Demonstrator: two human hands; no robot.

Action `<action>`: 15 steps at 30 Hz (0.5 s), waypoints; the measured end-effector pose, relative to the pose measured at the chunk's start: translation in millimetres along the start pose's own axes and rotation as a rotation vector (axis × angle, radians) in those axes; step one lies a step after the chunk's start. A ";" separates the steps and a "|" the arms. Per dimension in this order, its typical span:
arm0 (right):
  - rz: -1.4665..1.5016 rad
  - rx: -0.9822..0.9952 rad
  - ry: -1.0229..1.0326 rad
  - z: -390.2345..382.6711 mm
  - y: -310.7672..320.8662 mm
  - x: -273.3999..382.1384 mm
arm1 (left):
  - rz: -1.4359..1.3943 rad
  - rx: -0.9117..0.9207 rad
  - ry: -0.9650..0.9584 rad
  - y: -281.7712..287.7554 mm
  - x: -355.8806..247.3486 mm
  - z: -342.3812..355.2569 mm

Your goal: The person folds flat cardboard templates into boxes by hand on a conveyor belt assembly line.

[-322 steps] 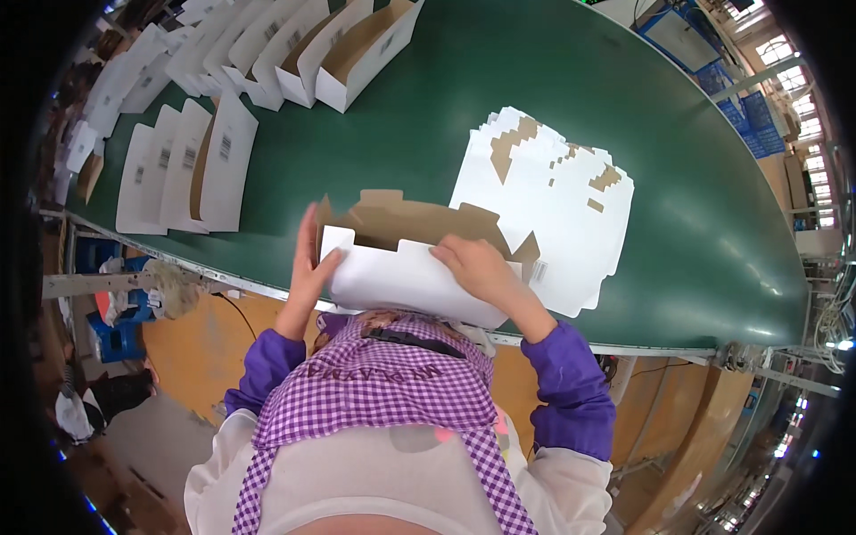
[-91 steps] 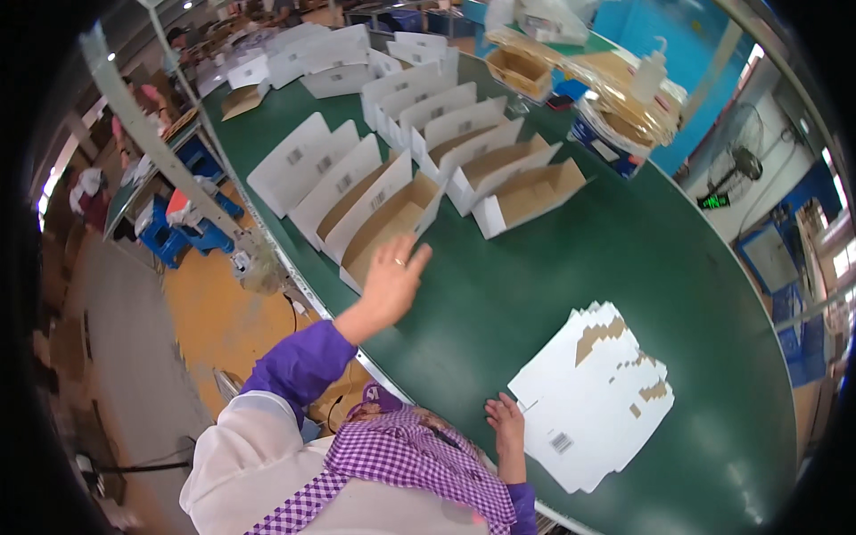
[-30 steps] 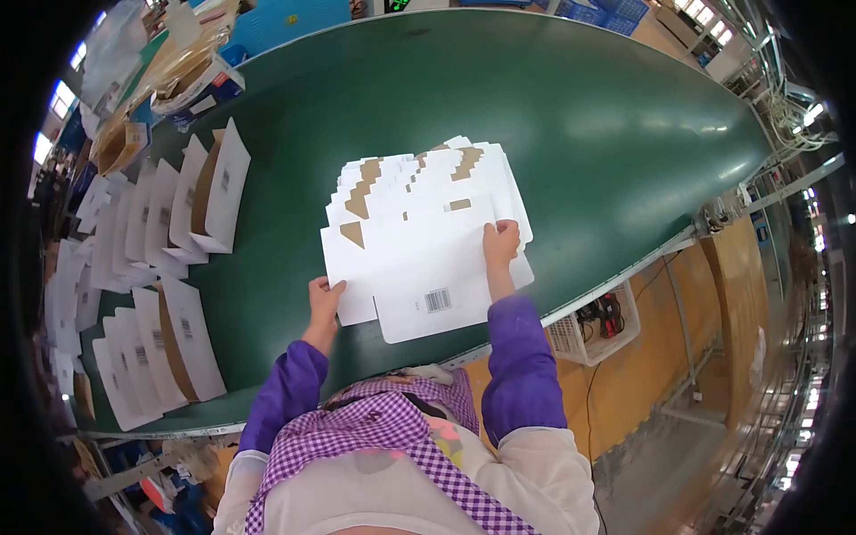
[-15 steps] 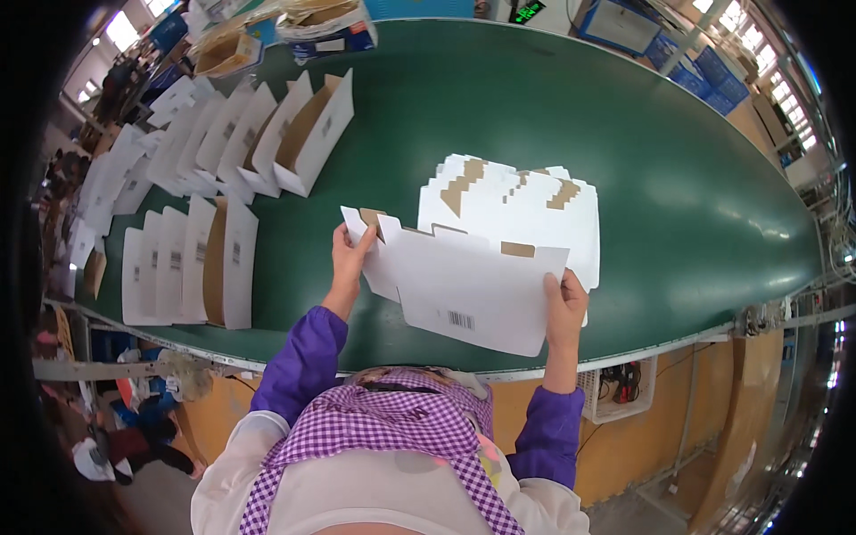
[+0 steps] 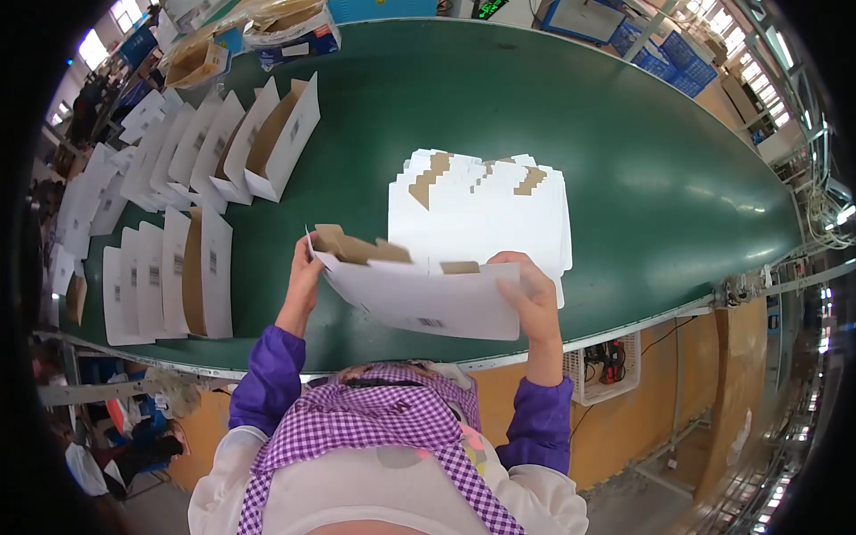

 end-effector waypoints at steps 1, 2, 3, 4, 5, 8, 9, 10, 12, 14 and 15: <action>0.012 0.004 0.054 -1.4 0.9 1.3 | -0.001 -0.002 0.002 2.6 -0.2 -1.7; 0.024 0.009 0.108 -3.2 1.1 3.5 | -0.014 0.011 -0.035 4.7 -2.9 -3.8; 0.024 0.013 0.105 -4.7 1.1 3.7 | -0.027 0.022 -0.071 6.5 -5.5 -6.0; 0.006 0.053 0.112 -6.6 -2.2 5.1 | -0.027 0.016 -0.070 8.3 -8.4 -8.1; -0.013 0.093 0.119 -8.8 -5.8 6.3 | -0.015 -0.004 -0.074 10.6 -11.5 -9.3; -0.163 0.087 0.045 -15.3 -12.3 1.1 | 0.026 -0.044 -0.096 16.9 -23.7 -11.5; -0.162 0.094 0.042 -18.6 -12.2 -1.3 | 0.055 -0.057 -0.115 19.0 -26.2 -11.6; -0.291 0.084 -0.028 -22.0 -9.4 -12.2 | 0.056 -0.064 -0.114 21.9 -26.8 -11.2; -0.418 0.080 -0.100 -21.6 1.0 -34.9 | 0.003 0.002 -0.103 25.2 -27.1 -11.1; -0.424 0.123 -0.164 -22.3 14.5 -56.9 | -0.018 0.052 -0.078 30.9 -24.1 -10.4; -0.424 0.122 -0.171 -22.9 16.3 -60.6 | -0.042 0.105 -0.057 31.3 -21.7 -11.8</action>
Point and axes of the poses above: each hand's wrist, its own z-axis towards the middle knuckle, its own y-axis out of the back of the hand, x = y × z, the point moved 6 cm from there along z, towards the middle knuckle, and after that the axes turned 14 degrees about -x, right-handed, at the moved point
